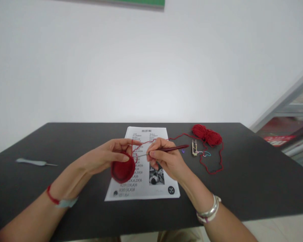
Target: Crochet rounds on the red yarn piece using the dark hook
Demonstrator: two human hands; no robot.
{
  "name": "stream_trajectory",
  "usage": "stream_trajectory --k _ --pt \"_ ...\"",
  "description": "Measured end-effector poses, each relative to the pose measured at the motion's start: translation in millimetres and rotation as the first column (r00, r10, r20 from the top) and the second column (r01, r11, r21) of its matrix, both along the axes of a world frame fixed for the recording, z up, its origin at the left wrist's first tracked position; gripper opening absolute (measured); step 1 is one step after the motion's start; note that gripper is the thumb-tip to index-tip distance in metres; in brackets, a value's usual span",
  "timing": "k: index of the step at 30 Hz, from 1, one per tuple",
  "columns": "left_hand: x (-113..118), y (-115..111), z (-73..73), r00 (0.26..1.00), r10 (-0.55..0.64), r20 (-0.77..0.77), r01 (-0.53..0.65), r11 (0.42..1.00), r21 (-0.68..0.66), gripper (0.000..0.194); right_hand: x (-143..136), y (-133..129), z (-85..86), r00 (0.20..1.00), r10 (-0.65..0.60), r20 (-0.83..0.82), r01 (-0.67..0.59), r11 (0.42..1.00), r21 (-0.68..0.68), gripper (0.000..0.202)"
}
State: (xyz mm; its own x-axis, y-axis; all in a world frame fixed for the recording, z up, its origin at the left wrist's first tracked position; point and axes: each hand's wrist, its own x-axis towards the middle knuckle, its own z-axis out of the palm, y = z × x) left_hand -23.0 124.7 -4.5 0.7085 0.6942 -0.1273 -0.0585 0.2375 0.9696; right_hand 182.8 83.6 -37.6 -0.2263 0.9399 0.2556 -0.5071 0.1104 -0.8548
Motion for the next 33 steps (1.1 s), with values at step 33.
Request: stream_trajectory --k 33 --pt "24.2 -17.3 -9.1 0.839 0.506 0.199 -0.522 0.852 0.035 0.050 -16.4 19.5 -6.6 0.927 -0.356 0.114 0.271 0.850 0.451 0.011"
